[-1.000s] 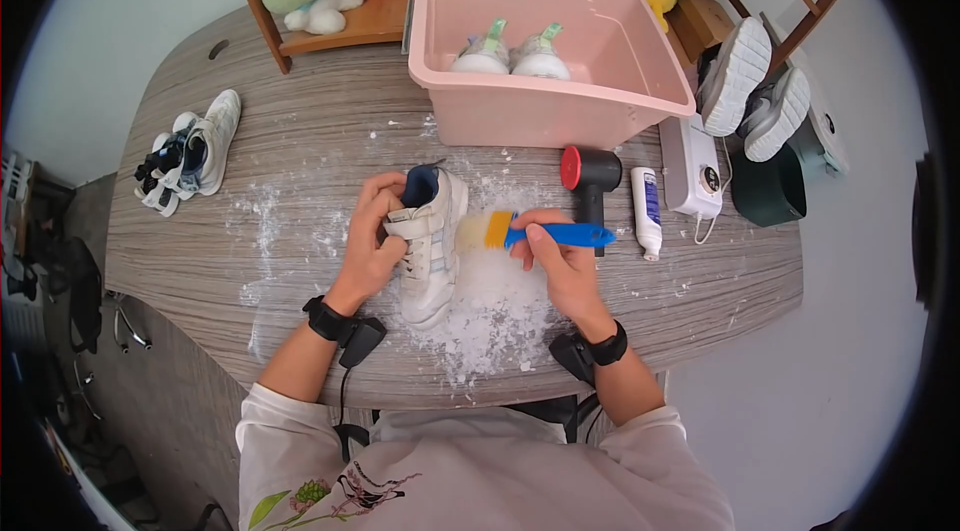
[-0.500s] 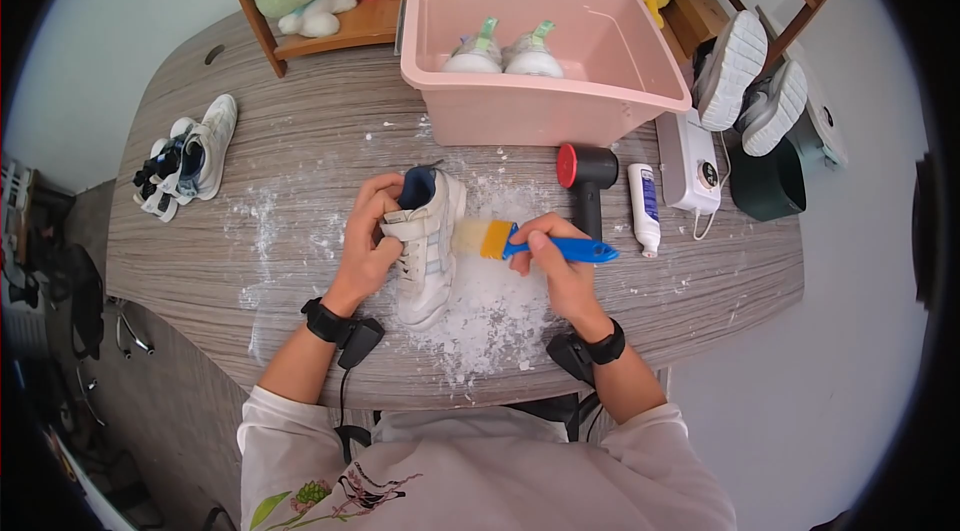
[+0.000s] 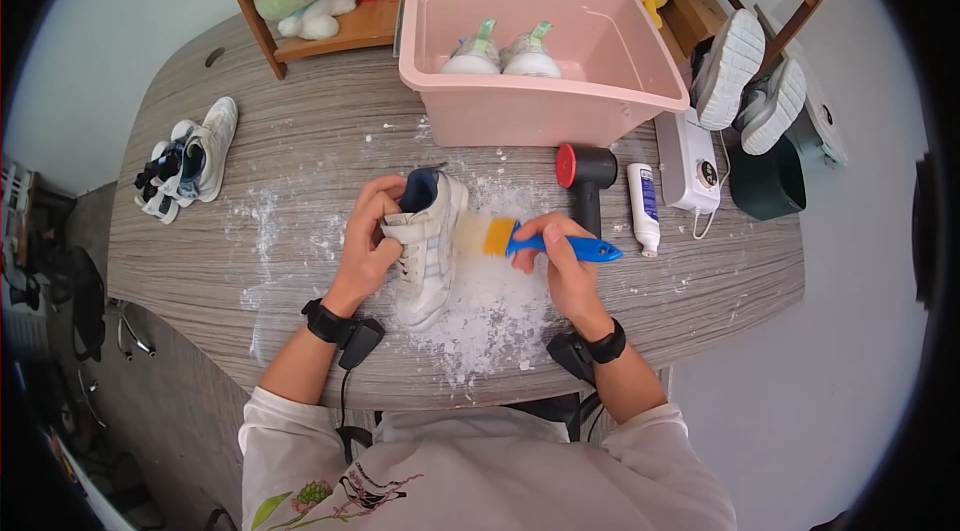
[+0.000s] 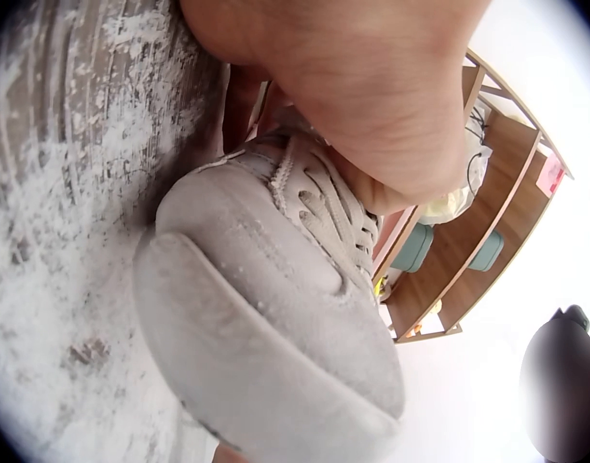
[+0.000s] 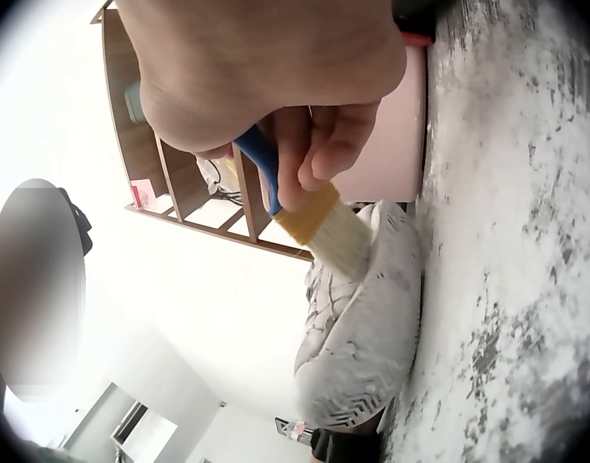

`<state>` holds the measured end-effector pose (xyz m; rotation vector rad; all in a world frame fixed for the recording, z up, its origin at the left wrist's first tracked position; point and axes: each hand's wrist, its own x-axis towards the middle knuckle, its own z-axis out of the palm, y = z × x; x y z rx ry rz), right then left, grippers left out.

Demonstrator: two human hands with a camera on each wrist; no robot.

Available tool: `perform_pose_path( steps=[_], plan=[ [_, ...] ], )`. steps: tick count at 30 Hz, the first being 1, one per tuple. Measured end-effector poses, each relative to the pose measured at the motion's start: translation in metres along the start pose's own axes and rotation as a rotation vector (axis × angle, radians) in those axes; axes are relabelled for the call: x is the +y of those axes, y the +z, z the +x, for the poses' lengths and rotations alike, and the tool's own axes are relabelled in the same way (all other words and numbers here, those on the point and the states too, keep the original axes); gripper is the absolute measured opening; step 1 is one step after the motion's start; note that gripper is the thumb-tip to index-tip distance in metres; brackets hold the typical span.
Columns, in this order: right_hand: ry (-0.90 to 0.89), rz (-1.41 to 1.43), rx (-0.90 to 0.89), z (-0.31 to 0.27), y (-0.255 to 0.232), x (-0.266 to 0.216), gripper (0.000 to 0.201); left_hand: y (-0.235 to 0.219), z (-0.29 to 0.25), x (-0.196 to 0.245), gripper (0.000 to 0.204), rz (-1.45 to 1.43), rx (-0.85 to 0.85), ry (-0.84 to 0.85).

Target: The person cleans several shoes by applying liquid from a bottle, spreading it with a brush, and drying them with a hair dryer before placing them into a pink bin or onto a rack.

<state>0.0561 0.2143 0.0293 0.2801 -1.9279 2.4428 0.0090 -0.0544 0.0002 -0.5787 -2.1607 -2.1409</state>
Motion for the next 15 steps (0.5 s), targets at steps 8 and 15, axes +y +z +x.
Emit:
perform_pose_path(
  steps=[8, 15],
  plan=[
    [0.063, 0.036, -0.074, -0.003, -0.008, -0.002, 0.045, -0.002, 0.0, -0.001, 0.022, -0.161, -0.067, 0.032],
    [0.027, 0.224, 0.068, 0.005, -0.012, -0.002, 0.05, -0.004, -0.001, -0.005, 0.019, -0.287, -0.083, -0.084]
  ],
)
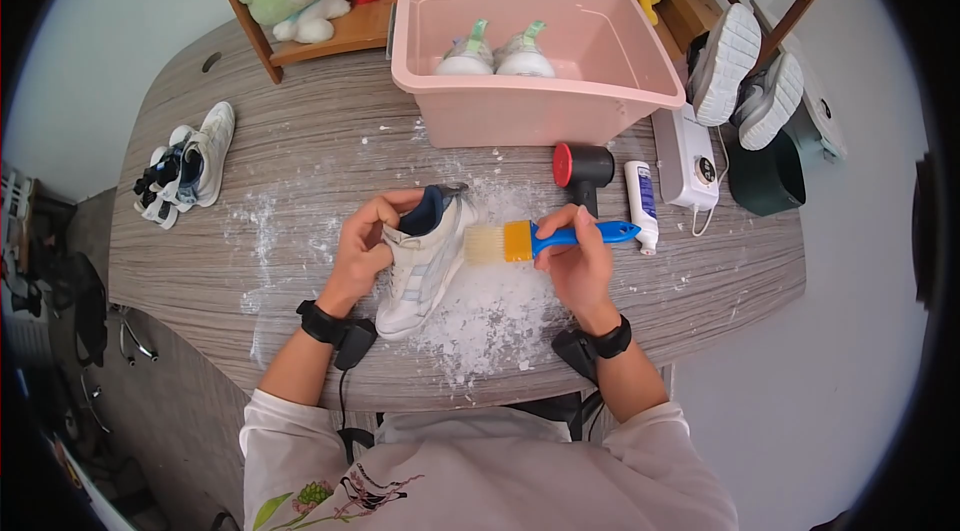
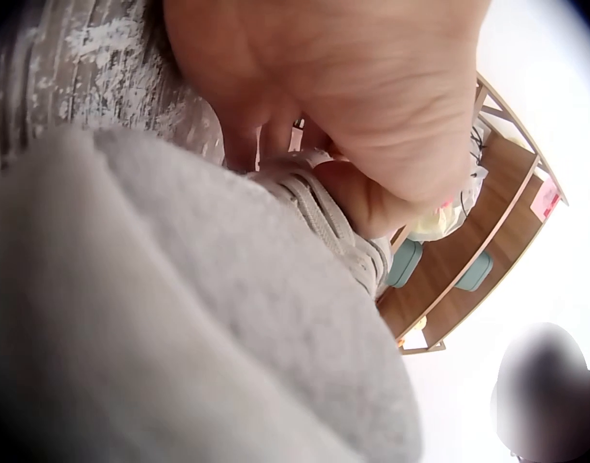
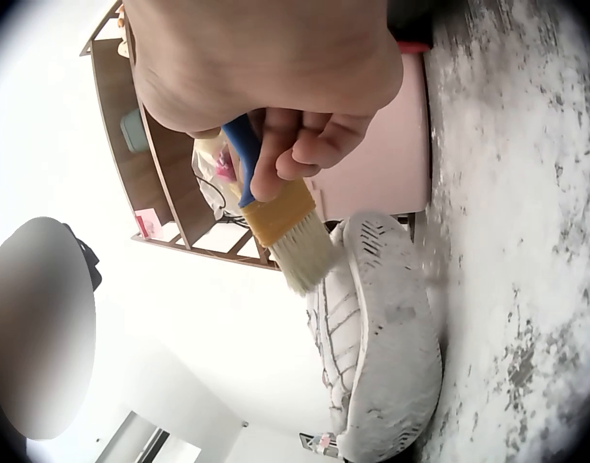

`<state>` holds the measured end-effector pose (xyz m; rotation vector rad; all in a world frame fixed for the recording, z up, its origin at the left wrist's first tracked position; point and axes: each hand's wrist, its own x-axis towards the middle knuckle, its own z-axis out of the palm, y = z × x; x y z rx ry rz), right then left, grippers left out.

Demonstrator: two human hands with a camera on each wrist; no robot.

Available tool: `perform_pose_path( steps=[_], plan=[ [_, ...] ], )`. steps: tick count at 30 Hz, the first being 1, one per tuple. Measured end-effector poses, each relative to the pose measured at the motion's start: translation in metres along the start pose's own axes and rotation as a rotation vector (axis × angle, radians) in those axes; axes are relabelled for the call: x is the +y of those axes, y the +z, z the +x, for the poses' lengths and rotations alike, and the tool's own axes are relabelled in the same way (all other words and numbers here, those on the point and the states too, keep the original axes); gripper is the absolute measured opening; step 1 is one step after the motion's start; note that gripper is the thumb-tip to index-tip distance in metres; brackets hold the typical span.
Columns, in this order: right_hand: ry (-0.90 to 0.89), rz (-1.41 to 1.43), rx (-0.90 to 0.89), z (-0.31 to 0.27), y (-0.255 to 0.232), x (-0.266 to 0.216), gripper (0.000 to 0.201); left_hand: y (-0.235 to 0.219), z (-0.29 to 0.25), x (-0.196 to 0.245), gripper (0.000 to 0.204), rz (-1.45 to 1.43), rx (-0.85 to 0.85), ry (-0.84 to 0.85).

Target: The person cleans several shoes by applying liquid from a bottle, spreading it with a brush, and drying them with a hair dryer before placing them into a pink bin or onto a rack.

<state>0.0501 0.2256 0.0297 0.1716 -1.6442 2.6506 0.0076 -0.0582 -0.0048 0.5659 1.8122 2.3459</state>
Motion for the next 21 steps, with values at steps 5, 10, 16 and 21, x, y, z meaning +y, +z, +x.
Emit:
perform_pose_path(
  steps=[5, 10, 16, 21],
  plan=[
    [0.062, -0.024, 0.187, 0.003, 0.006, -0.003, 0.052, -0.002, 0.0, -0.002, 0.019, -0.184, 0.022, -0.063],
    [0.026, 0.061, 0.266, 0.007, 0.002, -0.007, 0.052, -0.006, 0.0, 0.0, 0.019, -0.205, -0.005, -0.097],
    [0.115, 0.086, 0.32, 0.01, 0.005, -0.007, 0.054, -0.009, -0.002, -0.003, 0.021, -0.223, -0.027, -0.135],
    [0.078, 0.117, 0.3, 0.011, -0.001, -0.003, 0.053, -0.011, -0.003, -0.004, 0.022, -0.257, -0.043, -0.156]
  ],
)
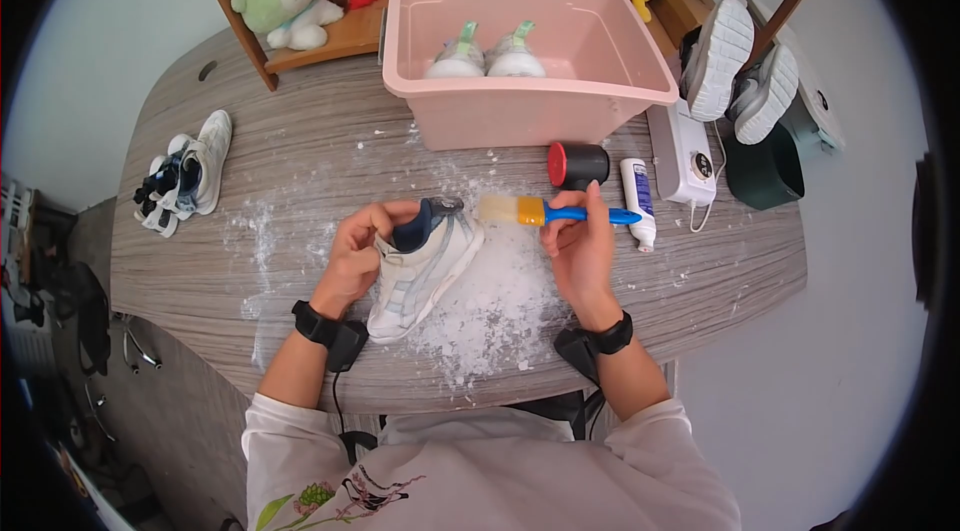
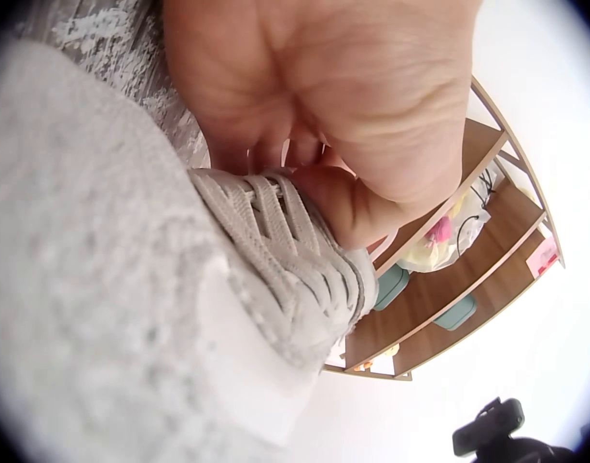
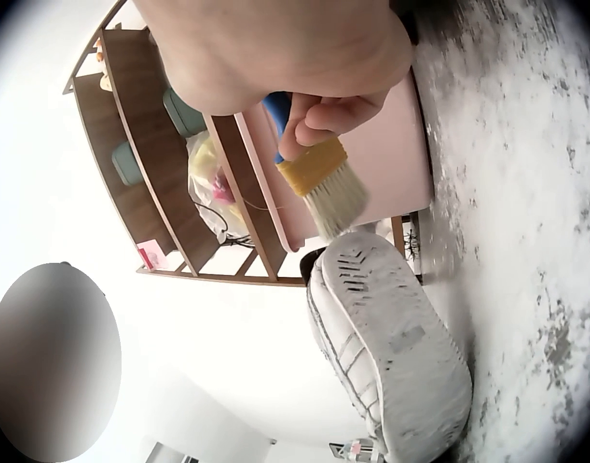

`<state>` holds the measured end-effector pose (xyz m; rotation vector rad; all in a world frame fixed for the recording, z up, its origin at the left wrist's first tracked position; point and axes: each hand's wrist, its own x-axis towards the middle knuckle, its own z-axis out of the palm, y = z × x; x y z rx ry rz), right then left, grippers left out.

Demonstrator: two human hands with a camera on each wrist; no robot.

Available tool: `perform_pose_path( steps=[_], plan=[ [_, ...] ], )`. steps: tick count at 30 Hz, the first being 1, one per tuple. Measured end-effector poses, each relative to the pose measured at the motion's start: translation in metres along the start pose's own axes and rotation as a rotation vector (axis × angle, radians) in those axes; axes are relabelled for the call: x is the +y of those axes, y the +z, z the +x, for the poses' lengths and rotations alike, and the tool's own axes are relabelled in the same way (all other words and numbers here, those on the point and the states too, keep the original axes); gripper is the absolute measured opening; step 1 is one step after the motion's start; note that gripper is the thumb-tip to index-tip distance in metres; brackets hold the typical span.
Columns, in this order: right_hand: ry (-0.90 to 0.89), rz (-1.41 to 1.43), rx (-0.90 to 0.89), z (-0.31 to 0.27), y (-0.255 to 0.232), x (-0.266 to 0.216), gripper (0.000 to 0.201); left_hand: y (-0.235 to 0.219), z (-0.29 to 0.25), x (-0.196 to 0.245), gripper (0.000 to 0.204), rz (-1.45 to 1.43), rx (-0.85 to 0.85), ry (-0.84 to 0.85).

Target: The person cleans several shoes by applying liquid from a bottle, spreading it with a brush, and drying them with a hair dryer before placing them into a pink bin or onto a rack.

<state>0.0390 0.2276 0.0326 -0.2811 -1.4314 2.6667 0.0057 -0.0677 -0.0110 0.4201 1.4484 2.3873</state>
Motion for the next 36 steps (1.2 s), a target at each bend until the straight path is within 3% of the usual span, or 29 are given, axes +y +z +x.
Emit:
perform_pose_path(
  steps=[4, 8, 11, 19, 21, 25, 26, 28, 29, 31, 36],
  plan=[
    [0.025, -0.032, -0.083, -0.001, -0.002, 0.001, 0.05, -0.002, -0.001, -0.003, 0.023, 0.009, 0.008, 0.01],
    [-0.01, -0.244, 0.032, -0.004, 0.005, 0.002, 0.044, -0.002, -0.002, -0.004, 0.023, -0.015, 0.036, -0.002],
    [-0.133, -0.358, -0.077, -0.008, 0.005, 0.004, 0.032, 0.002, 0.0, -0.002, 0.022, -0.017, 0.071, 0.038],
    [-0.425, -0.468, -0.219, -0.016, -0.004, -0.023, 0.027, 0.006, 0.006, 0.0, 0.025, 0.029, 0.109, 0.184],
    [-0.529, -0.746, -0.091, -0.02, -0.011, -0.037, 0.024, 0.006, 0.006, -0.002, 0.026, 0.069, 0.11, 0.205],
    [-0.725, -1.036, 0.084, -0.031, -0.036, -0.052, 0.023, 0.004, 0.004, -0.006, 0.025, 0.29, 0.14, 0.296],
    [-0.727, -1.04, 0.083, -0.033, -0.046, -0.057, 0.023, 0.005, 0.004, -0.006, 0.025, 0.376, 0.145, 0.319],
    [-0.729, -1.393, 0.02, -0.039, -0.063, -0.069, 0.027, 0.009, 0.002, -0.004, 0.025, 0.452, 0.162, 0.337],
    [-0.731, -1.396, 0.02, -0.041, -0.067, -0.072, 0.027, 0.011, 0.002, -0.003, 0.026, 0.532, 0.177, 0.352],
    [-0.819, -1.628, -0.105, -0.045, -0.074, -0.079, 0.035, 0.013, 0.002, -0.004, 0.026, 0.593, 0.199, 0.381],
    [-0.749, -1.821, -0.212, -0.054, -0.09, -0.079, 0.047, 0.02, 0.0, 0.002, 0.029, 0.887, 0.285, 0.457]
  ],
)
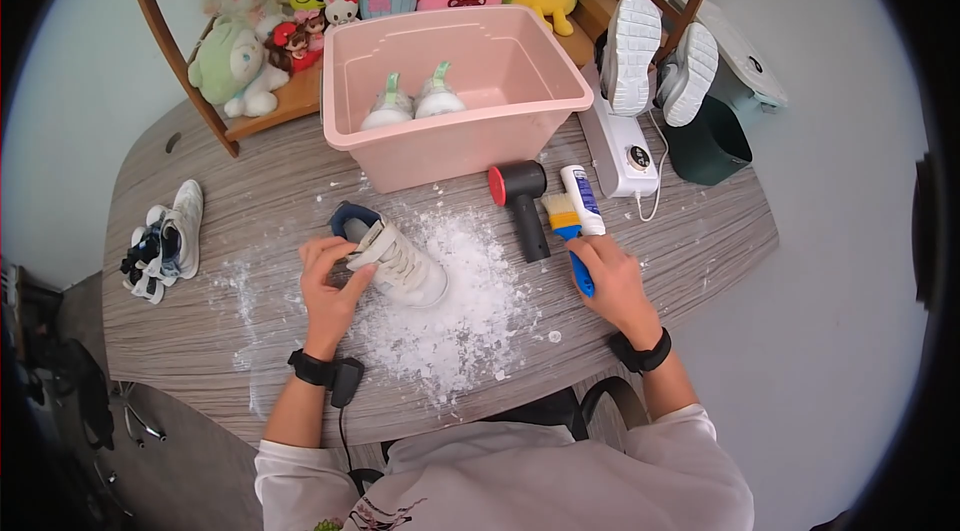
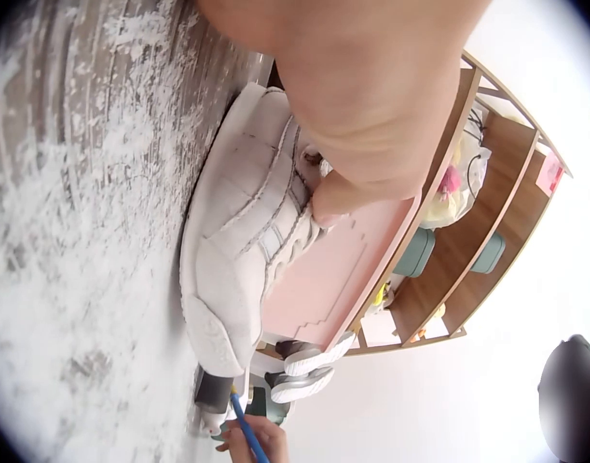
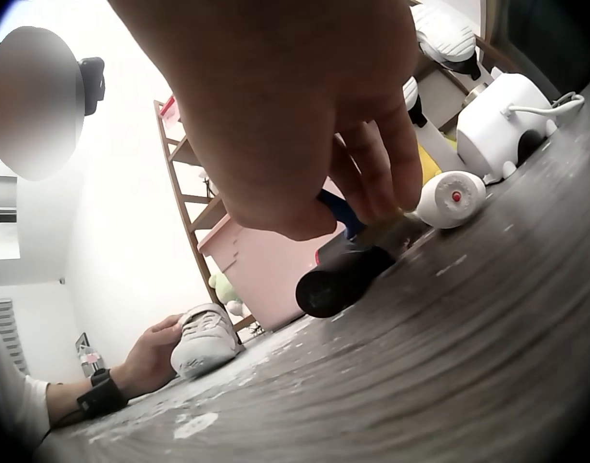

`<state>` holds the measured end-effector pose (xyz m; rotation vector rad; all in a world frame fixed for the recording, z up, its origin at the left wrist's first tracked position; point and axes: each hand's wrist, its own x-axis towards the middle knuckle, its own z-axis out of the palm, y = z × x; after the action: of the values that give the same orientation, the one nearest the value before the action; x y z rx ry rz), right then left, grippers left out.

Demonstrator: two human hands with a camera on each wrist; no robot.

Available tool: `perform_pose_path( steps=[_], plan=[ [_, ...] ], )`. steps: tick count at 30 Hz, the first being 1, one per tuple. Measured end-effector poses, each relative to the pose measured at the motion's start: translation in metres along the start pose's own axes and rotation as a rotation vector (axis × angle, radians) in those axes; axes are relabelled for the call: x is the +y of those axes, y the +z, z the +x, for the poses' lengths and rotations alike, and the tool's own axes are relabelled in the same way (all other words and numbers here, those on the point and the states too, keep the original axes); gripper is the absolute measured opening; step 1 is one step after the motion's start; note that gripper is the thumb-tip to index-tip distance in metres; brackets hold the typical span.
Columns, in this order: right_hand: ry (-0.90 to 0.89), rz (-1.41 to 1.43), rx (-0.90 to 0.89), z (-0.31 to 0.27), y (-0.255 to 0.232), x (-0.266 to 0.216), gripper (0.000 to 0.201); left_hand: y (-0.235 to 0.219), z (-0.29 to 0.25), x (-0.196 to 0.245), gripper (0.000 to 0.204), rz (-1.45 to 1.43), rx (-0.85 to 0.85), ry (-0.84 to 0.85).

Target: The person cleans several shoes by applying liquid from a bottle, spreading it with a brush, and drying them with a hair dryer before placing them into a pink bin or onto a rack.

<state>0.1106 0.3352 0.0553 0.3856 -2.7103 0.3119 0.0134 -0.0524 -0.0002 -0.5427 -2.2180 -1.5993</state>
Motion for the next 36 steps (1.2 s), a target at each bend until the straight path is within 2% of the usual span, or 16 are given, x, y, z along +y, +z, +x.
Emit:
perform_pose_path(
  steps=[2, 7, 18, 21, 24, 26, 29, 31, 36],
  plan=[
    [-0.011, -0.035, -0.046, -0.004, 0.002, 0.001, 0.05, 0.002, 0.001, 0.004, 0.032, 0.091, 0.05, 0.04],
    [0.001, -0.05, -0.114, -0.009, 0.002, -0.004, 0.046, 0.001, -0.001, 0.003, 0.033, 0.147, 0.05, 0.056],
    [-0.006, -0.04, -0.128, -0.017, 0.006, -0.004, 0.039, -0.005, 0.001, 0.007, 0.037, 0.148, -0.004, 0.008],
    [-0.022, -0.033, -0.123, -0.017, 0.004, -0.003, 0.037, -0.013, 0.007, 0.014, 0.043, 0.221, -0.091, 0.027],
    [-0.043, 0.0, -0.119, -0.016, 0.003, -0.001, 0.037, -0.018, 0.011, 0.019, 0.049, 0.17, -0.14, -0.05],
    [-0.046, 0.018, -0.12, -0.015, 0.001, 0.002, 0.036, -0.022, 0.015, 0.019, 0.053, 0.275, -0.212, -0.06],
    [0.003, 0.082, -0.092, -0.009, -0.001, 0.009, 0.035, -0.025, 0.017, 0.019, 0.05, 0.325, -0.252, -0.03],
    [0.101, 0.02, 0.012, 0.001, -0.004, 0.014, 0.032, -0.025, 0.018, 0.021, 0.047, 0.332, -0.243, -0.012],
    [0.197, -0.169, 0.079, 0.026, 0.014, 0.04, 0.033, -0.026, 0.017, 0.027, 0.036, 0.354, -0.205, 0.116]
  ],
)
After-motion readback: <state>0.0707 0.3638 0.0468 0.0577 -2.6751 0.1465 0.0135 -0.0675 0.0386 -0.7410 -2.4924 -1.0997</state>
